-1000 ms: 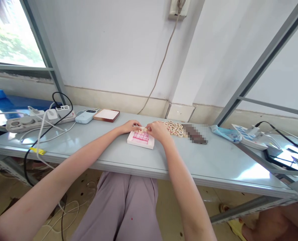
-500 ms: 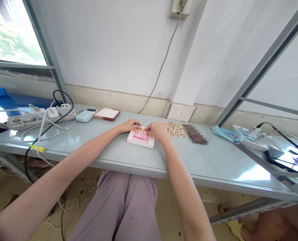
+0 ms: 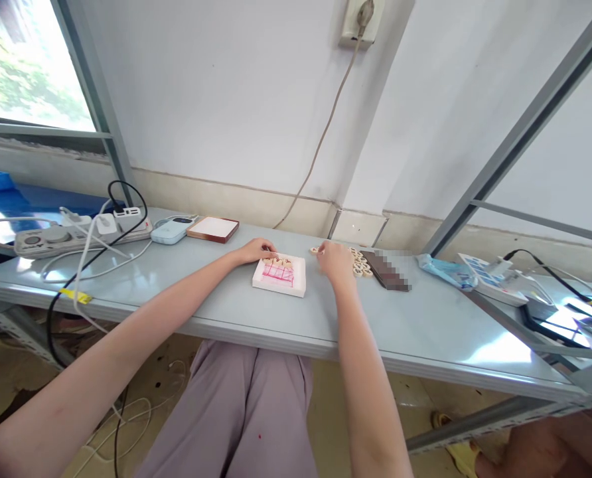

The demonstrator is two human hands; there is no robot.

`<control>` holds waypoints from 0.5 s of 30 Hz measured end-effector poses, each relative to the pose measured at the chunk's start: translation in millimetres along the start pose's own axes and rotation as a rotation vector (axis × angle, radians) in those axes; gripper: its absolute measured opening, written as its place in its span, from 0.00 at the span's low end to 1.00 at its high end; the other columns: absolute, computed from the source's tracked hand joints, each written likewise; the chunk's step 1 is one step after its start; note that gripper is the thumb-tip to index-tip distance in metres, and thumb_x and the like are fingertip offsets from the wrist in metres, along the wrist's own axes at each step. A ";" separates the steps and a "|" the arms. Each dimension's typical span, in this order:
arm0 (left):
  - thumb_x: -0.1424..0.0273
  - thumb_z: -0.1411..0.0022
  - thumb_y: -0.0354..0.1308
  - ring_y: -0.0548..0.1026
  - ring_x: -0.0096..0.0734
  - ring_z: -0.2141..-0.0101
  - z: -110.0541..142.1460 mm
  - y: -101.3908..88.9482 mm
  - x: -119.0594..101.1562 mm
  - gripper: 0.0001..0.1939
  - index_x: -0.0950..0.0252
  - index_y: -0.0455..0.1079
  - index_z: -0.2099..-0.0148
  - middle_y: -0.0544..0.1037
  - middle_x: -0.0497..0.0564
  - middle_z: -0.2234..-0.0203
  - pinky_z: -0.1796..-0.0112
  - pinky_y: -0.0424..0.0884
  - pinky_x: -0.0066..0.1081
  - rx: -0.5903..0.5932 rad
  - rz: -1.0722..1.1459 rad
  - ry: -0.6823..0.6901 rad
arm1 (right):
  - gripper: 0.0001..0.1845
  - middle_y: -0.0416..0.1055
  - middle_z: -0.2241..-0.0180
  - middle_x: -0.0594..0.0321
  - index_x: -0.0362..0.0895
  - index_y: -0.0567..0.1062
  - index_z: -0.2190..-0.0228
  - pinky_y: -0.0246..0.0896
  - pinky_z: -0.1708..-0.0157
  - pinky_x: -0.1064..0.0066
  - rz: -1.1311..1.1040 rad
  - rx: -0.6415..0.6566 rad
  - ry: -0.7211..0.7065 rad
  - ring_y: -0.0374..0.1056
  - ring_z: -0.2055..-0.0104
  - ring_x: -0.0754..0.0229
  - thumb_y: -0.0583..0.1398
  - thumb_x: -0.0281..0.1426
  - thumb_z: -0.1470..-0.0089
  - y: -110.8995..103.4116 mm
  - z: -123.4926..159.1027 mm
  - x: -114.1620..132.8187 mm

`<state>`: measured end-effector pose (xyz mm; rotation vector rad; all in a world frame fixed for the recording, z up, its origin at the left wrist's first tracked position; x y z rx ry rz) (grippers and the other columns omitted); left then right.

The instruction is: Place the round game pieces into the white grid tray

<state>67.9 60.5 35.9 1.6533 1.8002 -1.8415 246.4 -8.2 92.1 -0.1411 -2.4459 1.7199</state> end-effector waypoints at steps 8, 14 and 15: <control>0.62 0.49 0.56 0.72 0.33 0.64 2.1 -12.2 12.3 0.14 0.67 0.73 0.65 0.76 0.53 0.66 0.62 0.66 0.31 -0.065 0.000 -0.064 | 0.11 0.75 0.65 0.58 0.46 0.77 0.70 0.57 0.70 0.70 -0.030 0.252 0.016 0.69 0.64 0.55 0.63 0.35 0.60 29.6 -2.3 -14.7; 0.63 0.49 0.56 0.72 0.33 0.63 0.4 -10.8 12.7 0.14 0.67 0.73 0.65 0.77 0.53 0.65 0.60 0.66 0.31 -0.057 0.015 -0.043 | 0.07 0.75 0.69 0.59 0.43 0.78 0.74 0.57 0.71 0.73 -0.062 0.252 -0.006 0.69 0.66 0.58 0.63 0.25 0.62 26.6 -0.6 -8.9; 0.63 0.49 0.56 0.72 0.33 0.63 0.6 -10.9 11.9 0.14 0.67 0.73 0.64 0.77 0.53 0.65 0.60 0.66 0.31 -0.059 0.015 -0.039 | 0.06 0.75 0.70 0.58 0.43 0.78 0.75 0.57 0.71 0.74 -0.101 0.225 -0.011 0.69 0.67 0.59 0.61 0.25 0.61 23.1 -0.8 -7.1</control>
Point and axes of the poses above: each hand's wrist, its own z-axis away from the middle knuckle, its own y-axis out of the palm, x = y × z, the point moved 10 cm from there along -z, towards the middle knuckle
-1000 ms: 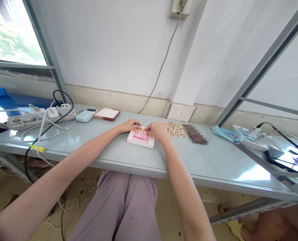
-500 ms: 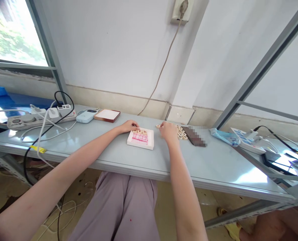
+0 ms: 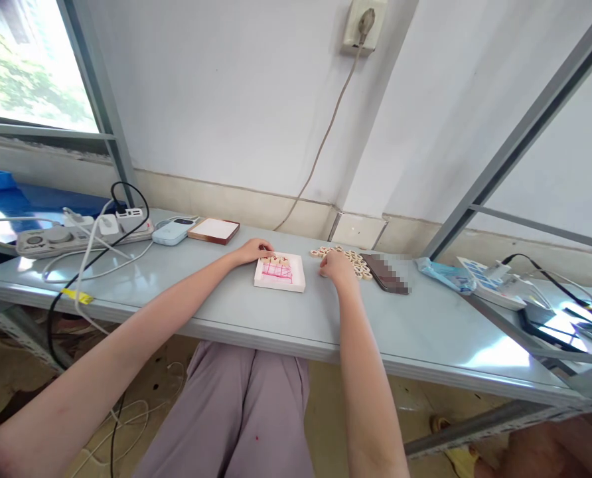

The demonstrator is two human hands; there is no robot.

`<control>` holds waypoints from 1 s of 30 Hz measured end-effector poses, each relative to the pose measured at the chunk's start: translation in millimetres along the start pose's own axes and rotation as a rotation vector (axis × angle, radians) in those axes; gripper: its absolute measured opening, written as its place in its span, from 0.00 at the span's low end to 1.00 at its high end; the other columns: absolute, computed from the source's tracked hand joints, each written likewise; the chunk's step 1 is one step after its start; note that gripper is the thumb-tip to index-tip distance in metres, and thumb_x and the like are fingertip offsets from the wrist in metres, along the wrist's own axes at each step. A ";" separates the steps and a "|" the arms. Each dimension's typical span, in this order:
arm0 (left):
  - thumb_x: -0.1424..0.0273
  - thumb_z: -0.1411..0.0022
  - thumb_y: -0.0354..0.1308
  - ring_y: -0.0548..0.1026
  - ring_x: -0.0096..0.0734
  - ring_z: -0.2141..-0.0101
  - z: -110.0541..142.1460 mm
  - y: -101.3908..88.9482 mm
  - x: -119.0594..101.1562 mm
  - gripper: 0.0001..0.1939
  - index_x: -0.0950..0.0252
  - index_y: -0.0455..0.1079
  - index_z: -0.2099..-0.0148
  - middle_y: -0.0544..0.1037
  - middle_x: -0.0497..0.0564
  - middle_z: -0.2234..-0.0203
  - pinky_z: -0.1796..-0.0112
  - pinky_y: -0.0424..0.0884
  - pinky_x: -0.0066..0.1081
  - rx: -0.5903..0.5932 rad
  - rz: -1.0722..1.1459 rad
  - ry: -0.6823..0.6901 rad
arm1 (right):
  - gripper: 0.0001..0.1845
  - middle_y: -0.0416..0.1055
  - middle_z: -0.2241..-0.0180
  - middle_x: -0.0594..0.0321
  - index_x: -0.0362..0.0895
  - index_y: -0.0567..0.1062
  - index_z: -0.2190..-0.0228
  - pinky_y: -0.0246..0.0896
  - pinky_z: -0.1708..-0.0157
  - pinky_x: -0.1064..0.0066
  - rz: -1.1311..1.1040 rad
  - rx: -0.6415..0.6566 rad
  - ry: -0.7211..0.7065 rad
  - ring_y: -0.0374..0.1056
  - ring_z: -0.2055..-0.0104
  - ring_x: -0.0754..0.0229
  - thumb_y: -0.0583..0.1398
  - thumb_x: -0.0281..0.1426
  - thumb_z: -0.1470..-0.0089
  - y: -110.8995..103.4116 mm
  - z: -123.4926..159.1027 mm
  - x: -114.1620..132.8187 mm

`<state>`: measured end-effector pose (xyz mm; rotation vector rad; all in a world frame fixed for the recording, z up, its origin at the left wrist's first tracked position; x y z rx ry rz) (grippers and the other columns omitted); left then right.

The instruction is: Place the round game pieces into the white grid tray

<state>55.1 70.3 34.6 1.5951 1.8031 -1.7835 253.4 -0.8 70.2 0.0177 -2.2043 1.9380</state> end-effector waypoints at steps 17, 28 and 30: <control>0.60 0.50 0.55 0.72 0.36 0.60 4.0 11.8 -8.0 0.20 0.67 0.71 0.58 0.76 0.54 0.60 0.59 0.66 0.30 0.127 0.041 -0.019 | 0.15 0.74 0.62 0.59 0.46 0.77 0.66 0.57 0.68 0.71 0.100 0.089 0.011 0.68 0.61 0.56 0.64 0.30 0.61 10.0 -1.4 -11.7; 0.62 0.53 0.56 0.72 0.38 0.60 7.7 19.0 -15.5 0.22 0.69 0.69 0.56 0.75 0.55 0.59 0.61 0.66 0.31 0.213 0.099 -0.017 | 0.14 0.73 0.67 0.65 0.49 0.75 0.64 0.52 0.71 0.73 -0.182 -0.079 -0.305 0.66 0.66 0.62 0.59 0.40 0.52 -12.8 14.6 47.0; 0.63 0.53 0.56 0.72 0.38 0.60 7.2 19.2 -15.5 0.22 0.69 0.70 0.56 0.75 0.55 0.59 0.61 0.66 0.32 0.203 0.088 -0.015 | 0.12 0.73 0.68 0.66 0.50 0.76 0.65 0.51 0.71 0.73 -0.120 -0.054 -0.344 0.66 0.66 0.61 0.59 0.39 0.53 -5.1 16.6 57.7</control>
Point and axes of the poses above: each hand's wrist, its own z-axis away from the middle knuckle, its own y-axis out of the palm, x = y × z, the point moved 10 cm from there along -z, towards the middle knuckle
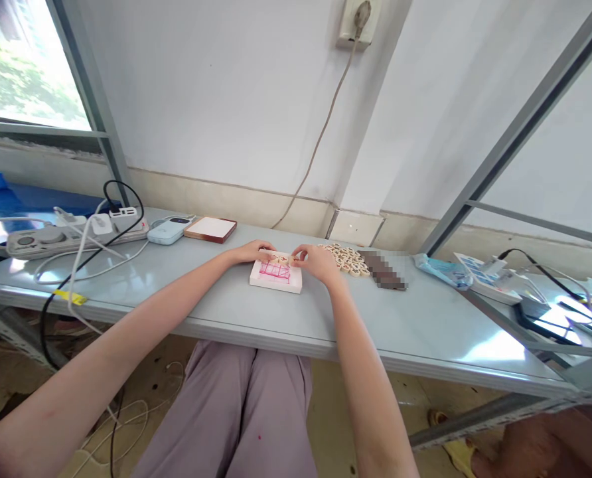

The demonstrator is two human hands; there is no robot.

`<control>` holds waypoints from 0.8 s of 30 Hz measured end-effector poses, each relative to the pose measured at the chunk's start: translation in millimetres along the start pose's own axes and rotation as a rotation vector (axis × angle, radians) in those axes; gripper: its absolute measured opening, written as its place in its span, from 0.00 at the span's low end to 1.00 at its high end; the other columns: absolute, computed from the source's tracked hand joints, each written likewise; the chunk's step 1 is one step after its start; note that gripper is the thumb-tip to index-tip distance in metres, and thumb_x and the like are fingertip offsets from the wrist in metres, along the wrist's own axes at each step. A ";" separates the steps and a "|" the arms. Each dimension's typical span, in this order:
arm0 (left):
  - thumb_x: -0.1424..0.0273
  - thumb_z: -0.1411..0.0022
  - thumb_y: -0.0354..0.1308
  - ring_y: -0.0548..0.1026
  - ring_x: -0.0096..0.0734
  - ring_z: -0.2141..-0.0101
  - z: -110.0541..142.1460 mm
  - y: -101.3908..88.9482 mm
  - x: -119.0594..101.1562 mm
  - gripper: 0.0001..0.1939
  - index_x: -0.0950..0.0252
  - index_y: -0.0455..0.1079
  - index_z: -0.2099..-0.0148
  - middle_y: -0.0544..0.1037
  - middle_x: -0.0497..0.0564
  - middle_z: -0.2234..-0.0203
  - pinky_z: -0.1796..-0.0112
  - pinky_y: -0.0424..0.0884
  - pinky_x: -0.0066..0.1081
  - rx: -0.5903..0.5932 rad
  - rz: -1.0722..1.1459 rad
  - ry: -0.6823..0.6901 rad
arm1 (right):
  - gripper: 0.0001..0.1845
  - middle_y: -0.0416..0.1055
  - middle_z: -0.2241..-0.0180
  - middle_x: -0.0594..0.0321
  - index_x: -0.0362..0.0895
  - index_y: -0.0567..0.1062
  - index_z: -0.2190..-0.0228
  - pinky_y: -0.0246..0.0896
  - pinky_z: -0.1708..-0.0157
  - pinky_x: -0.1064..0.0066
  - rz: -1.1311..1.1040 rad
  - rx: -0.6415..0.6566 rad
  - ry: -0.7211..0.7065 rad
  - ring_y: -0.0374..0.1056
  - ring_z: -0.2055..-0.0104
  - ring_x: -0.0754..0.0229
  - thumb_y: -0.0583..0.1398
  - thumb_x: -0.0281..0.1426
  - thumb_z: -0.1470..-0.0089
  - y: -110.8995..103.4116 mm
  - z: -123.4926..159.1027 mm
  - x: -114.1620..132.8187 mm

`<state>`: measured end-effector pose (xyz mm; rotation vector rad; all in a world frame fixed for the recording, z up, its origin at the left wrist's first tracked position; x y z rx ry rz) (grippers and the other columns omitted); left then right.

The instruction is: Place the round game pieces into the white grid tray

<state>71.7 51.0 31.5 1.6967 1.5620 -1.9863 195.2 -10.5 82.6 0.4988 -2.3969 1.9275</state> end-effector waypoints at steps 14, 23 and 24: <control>0.62 0.48 0.53 0.71 0.36 0.58 -2.9 1.8 -1.5 0.20 0.69 0.70 0.56 0.75 0.54 0.59 0.58 0.65 0.30 0.012 -0.034 0.026 | 0.13 0.70 0.66 0.63 0.46 0.67 0.62 0.49 0.71 0.72 0.180 -0.060 -0.064 0.64 0.66 0.60 0.57 0.38 0.50 5.8 1.5 8.6; 0.64 0.48 0.53 0.72 0.36 0.60 -6.1 1.4 3.5 0.19 0.70 0.71 0.57 0.76 0.55 0.60 0.59 0.66 0.30 -0.016 0.001 0.027 | 0.09 0.70 0.63 0.60 0.45 0.69 0.65 0.52 0.69 0.72 0.169 0.009 -0.006 0.65 0.63 0.59 0.55 0.35 0.48 14.8 -0.2 4.2; 0.64 0.47 0.53 0.72 0.36 0.60 -6.5 1.2 4.6 0.19 0.70 0.71 0.57 0.76 0.55 0.60 0.60 0.66 0.30 -0.020 0.008 0.027 | 0.10 0.70 0.63 0.60 0.45 0.69 0.64 0.53 0.69 0.72 0.152 -0.001 0.010 0.65 0.63 0.59 0.55 0.36 0.48 11.3 -0.3 0.2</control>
Point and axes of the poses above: each hand's wrist, its own z-axis away from the middle knuckle, its own y-axis out of the palm, x = y × z, the point moved 10 cm from there along -z, towards the middle knuckle
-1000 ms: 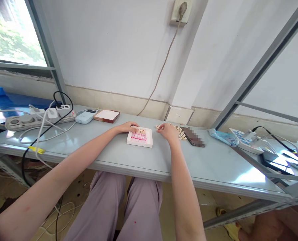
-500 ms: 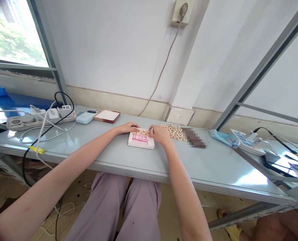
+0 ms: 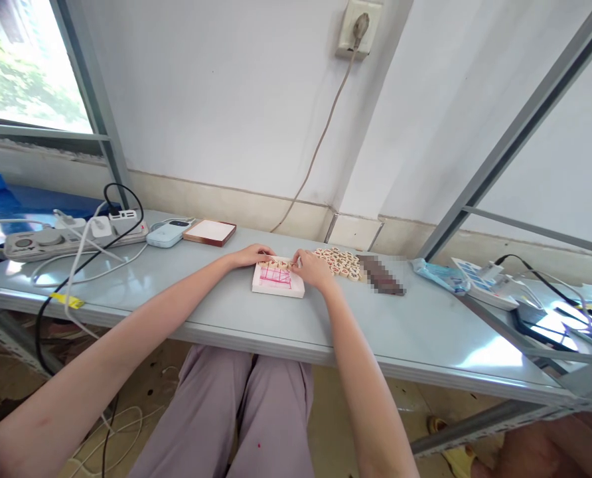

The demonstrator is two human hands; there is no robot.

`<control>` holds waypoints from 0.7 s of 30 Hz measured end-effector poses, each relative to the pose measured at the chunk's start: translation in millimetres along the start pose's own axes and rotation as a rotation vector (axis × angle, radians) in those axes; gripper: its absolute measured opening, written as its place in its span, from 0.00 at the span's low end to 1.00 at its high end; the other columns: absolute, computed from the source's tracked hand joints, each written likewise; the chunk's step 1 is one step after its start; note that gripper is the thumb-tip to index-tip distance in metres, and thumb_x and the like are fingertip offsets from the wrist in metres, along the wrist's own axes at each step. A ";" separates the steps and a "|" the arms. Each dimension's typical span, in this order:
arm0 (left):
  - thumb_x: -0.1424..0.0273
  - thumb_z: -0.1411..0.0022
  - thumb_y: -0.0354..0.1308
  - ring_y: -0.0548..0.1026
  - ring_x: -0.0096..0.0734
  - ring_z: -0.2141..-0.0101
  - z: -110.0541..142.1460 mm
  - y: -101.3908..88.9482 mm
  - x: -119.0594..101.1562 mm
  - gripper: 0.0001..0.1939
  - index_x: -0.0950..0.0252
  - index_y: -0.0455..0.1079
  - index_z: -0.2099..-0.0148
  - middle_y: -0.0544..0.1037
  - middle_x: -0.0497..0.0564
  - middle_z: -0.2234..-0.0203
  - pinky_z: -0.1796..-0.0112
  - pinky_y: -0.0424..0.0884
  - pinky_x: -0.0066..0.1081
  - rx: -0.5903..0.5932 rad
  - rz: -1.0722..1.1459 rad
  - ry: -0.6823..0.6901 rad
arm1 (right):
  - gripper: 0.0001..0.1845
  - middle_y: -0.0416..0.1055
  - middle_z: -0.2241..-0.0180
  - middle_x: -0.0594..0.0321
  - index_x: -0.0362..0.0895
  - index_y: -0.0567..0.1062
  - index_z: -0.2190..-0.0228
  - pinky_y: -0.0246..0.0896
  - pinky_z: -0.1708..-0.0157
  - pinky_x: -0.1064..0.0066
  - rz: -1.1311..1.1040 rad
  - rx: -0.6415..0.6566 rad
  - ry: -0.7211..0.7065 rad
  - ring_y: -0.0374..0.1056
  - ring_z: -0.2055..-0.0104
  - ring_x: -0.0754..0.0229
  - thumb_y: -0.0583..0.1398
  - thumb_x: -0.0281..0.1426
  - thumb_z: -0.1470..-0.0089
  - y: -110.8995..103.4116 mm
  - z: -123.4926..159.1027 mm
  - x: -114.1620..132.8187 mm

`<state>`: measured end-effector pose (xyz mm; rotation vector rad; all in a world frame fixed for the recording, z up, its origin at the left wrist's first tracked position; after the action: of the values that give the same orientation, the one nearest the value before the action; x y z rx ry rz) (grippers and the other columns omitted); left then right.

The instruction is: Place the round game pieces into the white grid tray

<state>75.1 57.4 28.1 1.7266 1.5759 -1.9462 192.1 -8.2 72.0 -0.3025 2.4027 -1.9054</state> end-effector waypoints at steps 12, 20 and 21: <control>0.58 0.47 0.54 0.72 0.37 0.62 5.1 -22.0 5.4 0.18 0.66 0.75 0.62 0.77 0.52 0.63 0.61 0.65 0.31 -0.148 -0.141 -0.022 | 0.14 0.70 0.56 0.53 0.45 0.74 0.62 0.58 0.58 0.62 0.174 0.129 0.530 0.65 0.52 0.50 0.58 0.31 0.53 1.9 17.5 -91.9; 0.51 0.52 0.56 0.73 0.37 0.64 6.3 -35.8 18.3 0.22 0.64 0.77 0.68 0.79 0.52 0.68 0.65 0.64 0.30 -0.166 -0.215 -0.067 | 0.10 0.73 0.62 0.56 0.47 0.76 0.68 0.58 0.63 0.67 0.014 0.035 0.514 0.67 0.57 0.53 0.61 0.33 0.57 -9.6 18.2 -95.2; 0.51 0.52 0.56 0.72 0.36 0.65 6.1 -36.5 18.1 0.22 0.64 0.77 0.68 0.79 0.52 0.68 0.66 0.64 0.29 -0.180 -0.226 -0.072 | 0.11 0.73 0.63 0.57 0.46 0.76 0.67 0.57 0.64 0.68 -0.042 -0.014 0.452 0.67 0.59 0.54 0.61 0.35 0.55 -13.8 14.6 -86.6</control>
<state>40.9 79.2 35.0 1.4491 1.9254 -1.8666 280.8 -8.7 75.5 0.0929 2.6936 -2.1703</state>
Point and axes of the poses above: each hand's wrist, its own z-axis away from the middle knuckle, its own y-axis out of the palm, x = y × z, the point moved 10 cm from there along -z, towards the middle knuckle
